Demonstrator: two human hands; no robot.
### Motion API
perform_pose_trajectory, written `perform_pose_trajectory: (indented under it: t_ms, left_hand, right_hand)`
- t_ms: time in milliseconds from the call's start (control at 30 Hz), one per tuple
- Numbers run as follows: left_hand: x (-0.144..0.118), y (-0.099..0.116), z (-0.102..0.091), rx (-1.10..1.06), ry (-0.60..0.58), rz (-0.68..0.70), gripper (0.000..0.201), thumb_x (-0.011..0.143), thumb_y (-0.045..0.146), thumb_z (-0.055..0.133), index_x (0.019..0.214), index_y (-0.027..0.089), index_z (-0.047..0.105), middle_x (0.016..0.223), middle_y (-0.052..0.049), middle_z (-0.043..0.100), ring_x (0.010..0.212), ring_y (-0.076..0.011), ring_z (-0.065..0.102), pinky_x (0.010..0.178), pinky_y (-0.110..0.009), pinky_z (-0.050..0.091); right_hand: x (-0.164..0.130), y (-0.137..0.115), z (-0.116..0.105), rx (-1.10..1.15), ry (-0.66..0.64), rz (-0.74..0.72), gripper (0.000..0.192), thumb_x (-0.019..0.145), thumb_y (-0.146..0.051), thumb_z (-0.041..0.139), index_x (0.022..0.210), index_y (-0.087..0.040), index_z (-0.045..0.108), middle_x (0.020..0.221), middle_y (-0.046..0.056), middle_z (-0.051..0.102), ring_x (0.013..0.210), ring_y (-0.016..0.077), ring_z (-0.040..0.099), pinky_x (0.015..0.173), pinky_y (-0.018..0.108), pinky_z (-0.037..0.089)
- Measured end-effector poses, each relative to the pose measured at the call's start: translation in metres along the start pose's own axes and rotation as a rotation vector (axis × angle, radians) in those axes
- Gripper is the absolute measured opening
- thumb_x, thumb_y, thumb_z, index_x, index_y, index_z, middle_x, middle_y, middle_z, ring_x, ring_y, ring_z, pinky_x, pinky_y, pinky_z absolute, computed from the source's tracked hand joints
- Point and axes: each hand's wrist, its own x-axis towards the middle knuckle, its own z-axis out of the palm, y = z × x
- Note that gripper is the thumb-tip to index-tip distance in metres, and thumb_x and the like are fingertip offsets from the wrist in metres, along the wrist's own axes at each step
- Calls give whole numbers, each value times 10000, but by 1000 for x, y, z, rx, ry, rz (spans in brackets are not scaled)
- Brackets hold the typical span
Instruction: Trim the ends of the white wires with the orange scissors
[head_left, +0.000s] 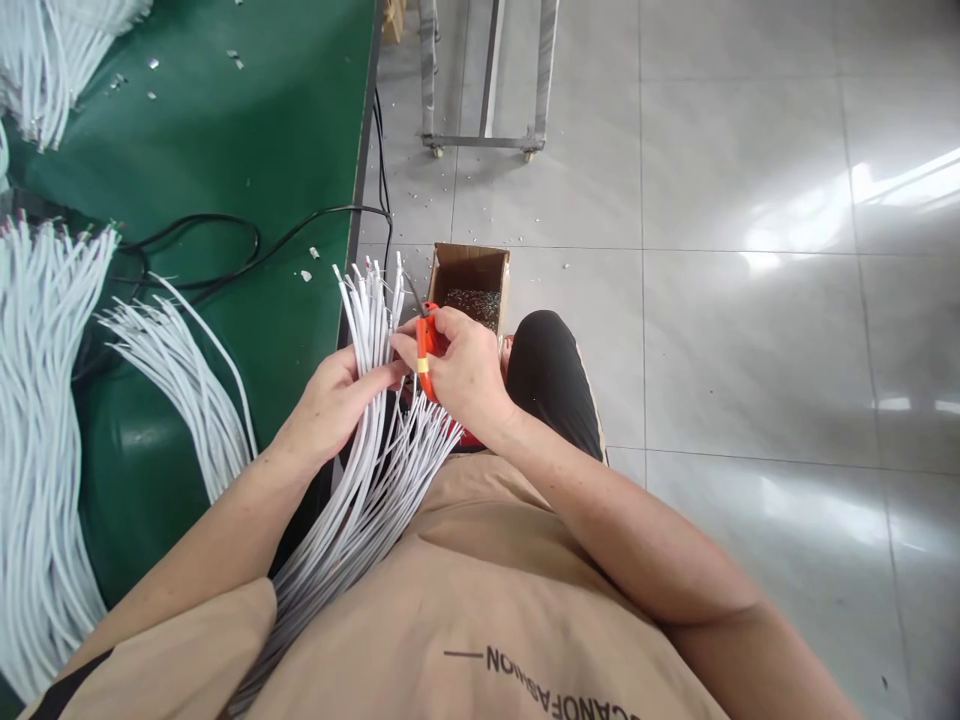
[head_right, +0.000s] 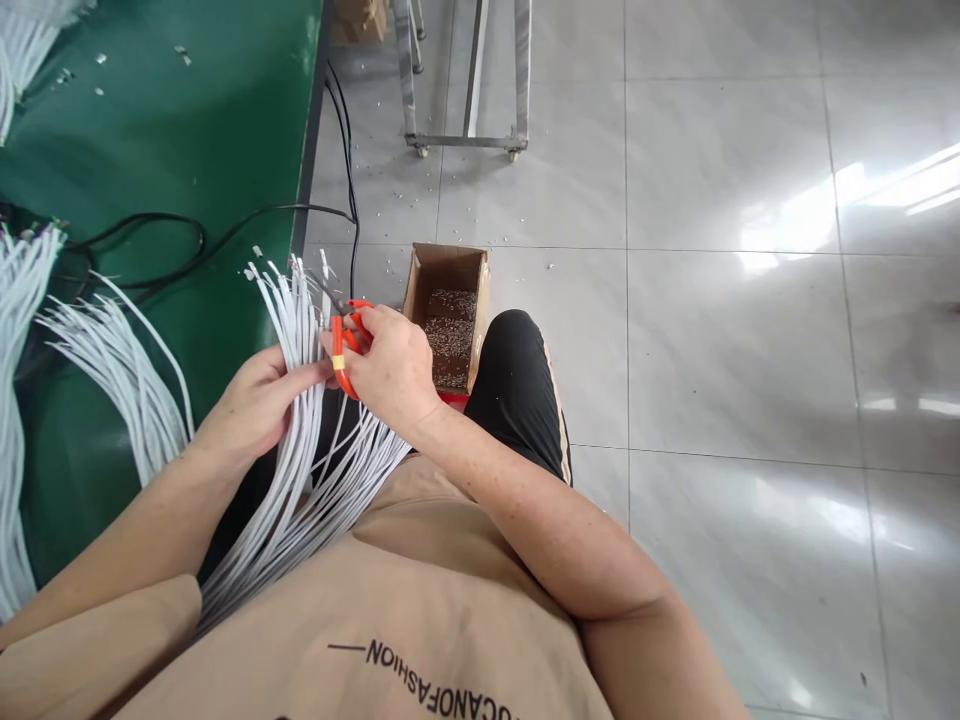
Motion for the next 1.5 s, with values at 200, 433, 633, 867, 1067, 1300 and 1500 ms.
perform_pose_trajectory:
  t_ms: [200,433,633,867,1067,1300,1500]
  left_hand:
    - [3,5,-2,-139,-16,-75,304,700,361,734,905,146,671,719,-17,662,629,-145,613,623,-268,496]
    - [4,9,-1,-210,33,-40,338,589,205,825,826,168,587,668,51,615,572,-96,591,620,-241,487]
    - [3,8,-1,-190,53,-32,343,595,157,814,819,167,555,695,50,631,652,-111,625,706,-261,492]
    - [3,8,0,-105,120,-10,387,573,200,821,843,185,545,733,34,651,680,-142,644,723,-288,496]
    - [4,3,-1,56,201,65,365,587,294,811,844,192,572,778,5,671,721,-180,654,739,-319,490]
    - [2,3,-2,189,206,98,309,628,321,777,846,201,593,818,1,682,769,-186,651,808,-336,481]
    - [3,4,-1,173,184,75,353,612,314,795,864,205,572,771,13,668,727,-181,652,745,-318,489]
  right_hand:
    - [-2,6,0,-34,-16,38,193,801,-334,538,741,-168,615,702,10,585,632,116,488,602,257,392]
    - [-4,8,-4,208,-99,90,200,756,-361,611,741,-162,620,723,1,593,658,108,496,622,246,405]
    - [5,2,-7,493,-166,253,217,736,-367,647,769,-153,656,641,-28,554,592,78,469,619,232,404]
    - [6,9,-13,66,-142,143,224,778,-378,574,777,-163,637,707,1,597,620,100,488,596,244,377]
    - [3,15,-19,-620,-257,-62,303,792,-386,544,574,-183,487,623,21,537,555,117,442,535,265,293]
    - [3,0,-25,-818,-369,-57,353,847,-405,519,579,-176,508,619,59,569,559,143,502,560,293,315]
    - [2,-2,-27,-849,-381,-56,333,858,-412,507,627,-177,555,676,71,595,615,169,534,538,289,302]
